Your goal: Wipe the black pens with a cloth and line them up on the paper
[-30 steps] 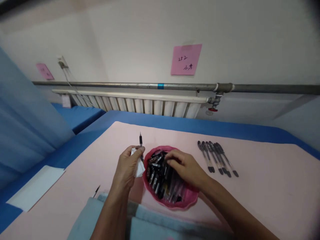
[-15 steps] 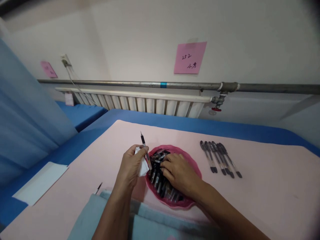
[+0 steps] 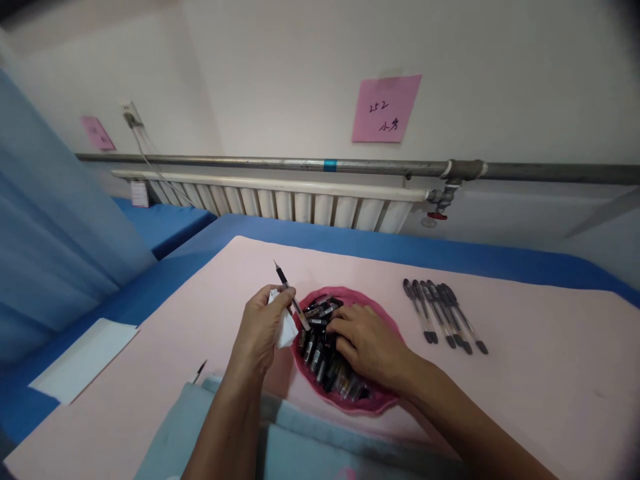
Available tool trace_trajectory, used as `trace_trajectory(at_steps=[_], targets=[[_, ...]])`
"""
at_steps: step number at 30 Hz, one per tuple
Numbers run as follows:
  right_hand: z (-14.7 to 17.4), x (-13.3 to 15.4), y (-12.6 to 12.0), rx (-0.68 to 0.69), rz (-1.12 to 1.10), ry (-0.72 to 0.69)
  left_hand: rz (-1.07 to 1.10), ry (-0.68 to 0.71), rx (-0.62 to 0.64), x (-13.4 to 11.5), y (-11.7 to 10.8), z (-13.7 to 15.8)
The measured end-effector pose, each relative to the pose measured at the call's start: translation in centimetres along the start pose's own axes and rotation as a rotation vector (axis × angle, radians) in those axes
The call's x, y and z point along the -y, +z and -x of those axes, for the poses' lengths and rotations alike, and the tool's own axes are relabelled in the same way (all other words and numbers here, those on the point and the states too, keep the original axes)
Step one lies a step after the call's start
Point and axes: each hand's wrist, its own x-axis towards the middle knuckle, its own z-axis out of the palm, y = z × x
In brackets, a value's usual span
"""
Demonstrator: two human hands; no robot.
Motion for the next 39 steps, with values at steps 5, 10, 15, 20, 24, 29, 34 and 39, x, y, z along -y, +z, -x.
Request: trace_trajectory(at_steps=[5,10,15,20,24,29,34,39], targets=[[0.2,0.6,-0.4,-0.012,0.007,0.000,-0.012,0.019,-0.014,0.0,0.0,0.0],[0.2,0.7,-0.4,-0.030,-0.036,0.001,-0.017,0.020,-0.021,-0.2,-0.1,0.0],[0.2,0.1,-0.2,-0.013,-0.073,0.015,-0.026,0.025,-0.030,-0.3,-0.3,-0.1],[0.3,0.1,-0.8,-0.014,-0.111,0.021,-0.037,0.021,-0.033,-0.4,-0.3,0.0],[0.4,-0.1,-1.4,-0.011,-0.135,0.024,-0.010,0.023,-0.049,-0.6,-0.2,0.0],[0.4,-0.7,-1.8,-0.011,-0.153,0.014,0.006,0.026,-0.063,-0.6,-0.1,0.0],[0.4,-0.8,-1.6,-0.051,-0.124,0.011,-0.010,0.033,-0.055,-0.5,-0.1,0.1],[0.4,-1.7,-1.7,-0.136,-0.085,0.117,0.032,0.036,-0.077,-0.5,-0.1,-0.1]])
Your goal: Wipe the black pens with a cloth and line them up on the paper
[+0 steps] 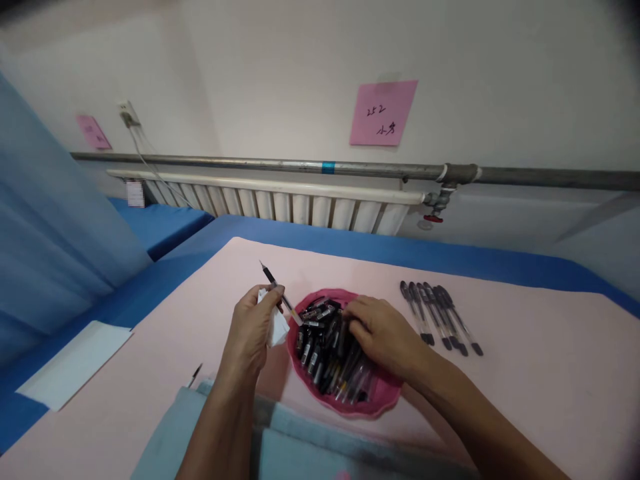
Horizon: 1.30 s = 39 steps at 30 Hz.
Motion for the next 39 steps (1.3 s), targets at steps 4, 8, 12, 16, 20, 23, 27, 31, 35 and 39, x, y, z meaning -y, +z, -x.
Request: trace_trajectory(at_steps=[4,8,12,16,20,23,27,31,35,39], targets=[[0.0,-1.0,-0.5,-0.106,-0.001,0.122,0.025,-0.003,-0.023,0.0,0.0,0.0],[-0.1,-1.5,-0.9,-0.139,-0.006,0.141,0.008,-0.013,-0.024,-0.2,0.1,0.2],[-0.1,-1.8,-1.1,-0.151,0.012,0.162,0.014,-0.001,-0.030,-0.5,0.1,0.4],[-0.1,-2.1,-1.0,-0.152,0.004,0.167,0.036,0.012,-0.063,-0.6,0.0,0.3],[0.0,-1.6,-0.3,-0.104,-0.035,0.099,0.049,0.009,-0.062,-0.4,0.0,0.1],[0.1,-0.8,0.3,-0.051,-0.090,0.025,0.039,0.003,-0.041,-0.1,0.0,0.1],[0.1,0.0,0.8,-0.012,-0.134,-0.060,0.023,-0.007,-0.003,0.0,0.2,0.2],[0.0,0.1,0.9,0.001,-0.155,-0.060,0.021,-0.027,-0.005,-0.1,0.3,0.2],[0.0,0.0,0.9,-0.016,-0.155,-0.064,0.006,-0.029,0.015,-0.1,0.2,0.2],[0.0,0.0,1.1,-0.029,-0.162,-0.072,-0.050,0.000,0.015,0.2,0.1,0.2]])
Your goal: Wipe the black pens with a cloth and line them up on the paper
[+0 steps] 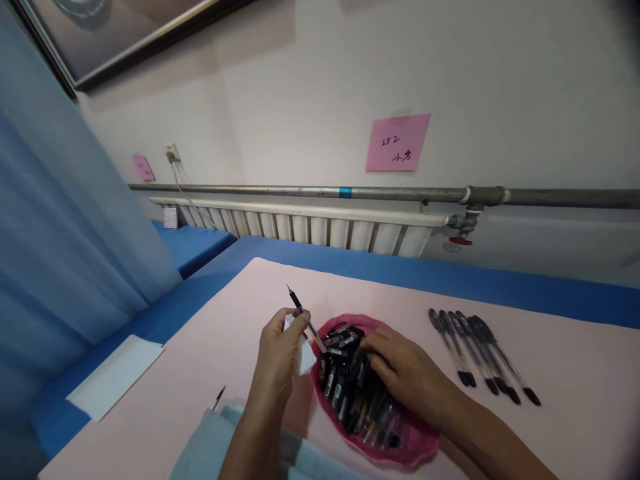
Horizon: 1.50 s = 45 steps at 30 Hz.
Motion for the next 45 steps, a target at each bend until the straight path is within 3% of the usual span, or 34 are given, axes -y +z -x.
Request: trace_trajectory(at_steps=[9,18,25,36,39,41,45], targets=[[0.1,0.1,1.0,0.008,0.072,-0.031,0.045,-0.020,-0.035,-0.3,0.2,0.1],[-0.2,1.7,1.9,0.100,0.227,0.075,0.048,-0.030,-0.003,0.0,0.4,0.2],[-0.6,3.0,2.5,0.077,0.333,0.106,-0.001,-0.014,0.018,0.4,0.5,0.2],[-1.1,2.8,3.3,0.065,0.316,0.146,0.014,-0.069,0.043,0.2,1.0,0.7],[-1.1,2.5,3.2,0.013,0.202,0.139,0.021,-0.076,0.043,0.0,1.1,0.8],[-1.2,2.3,2.8,-0.062,-0.010,0.154,0.032,-0.075,0.041,-0.1,1.1,0.8],[-1.3,2.1,1.3,-0.165,-0.823,0.362,0.011,-0.119,0.086,-0.4,1.2,1.0]])
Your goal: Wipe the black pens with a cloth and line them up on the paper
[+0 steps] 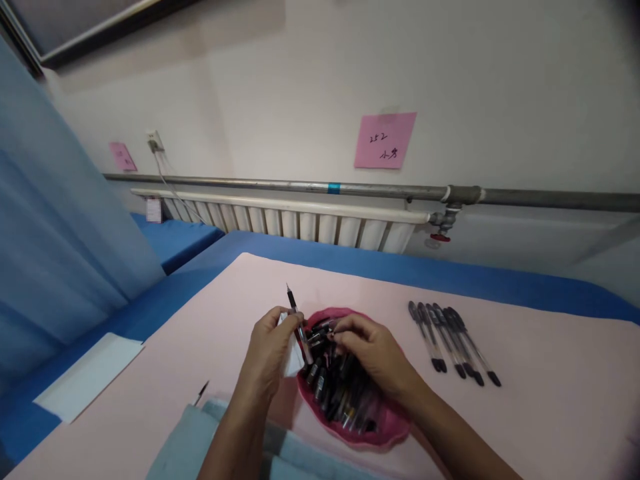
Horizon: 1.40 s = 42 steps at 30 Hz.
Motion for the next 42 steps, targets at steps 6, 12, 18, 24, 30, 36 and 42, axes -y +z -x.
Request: trace_trajectory(at_steps=[6,12,18,24,30,36,42], targets=[[0.0,1.0,-1.6,0.027,-0.680,0.225,-0.004,-0.145,0.232,0.1,0.6,1.0],[-0.3,0.8,-2.5,-0.027,-0.750,0.227,-0.064,-0.146,0.383,0.5,0.7,1.5],[-0.7,0.5,-3.0,-0.079,-0.760,0.176,-0.211,-0.030,0.500,0.7,0.7,1.8],[-0.5,0.6,-3.1,-0.055,-0.724,0.137,-0.237,-0.015,0.477,1.1,0.5,1.5],[-0.4,0.7,-3.1,-0.034,-0.677,0.126,-0.249,0.003,0.440,1.2,0.4,1.3],[-0.4,0.8,-3.0,-0.027,-0.645,0.122,-0.266,-0.016,0.439,1.2,0.4,1.3],[-0.3,0.6,-3.0,-0.023,-0.557,0.097,-0.279,-0.003,0.450,1.3,0.6,1.3]])
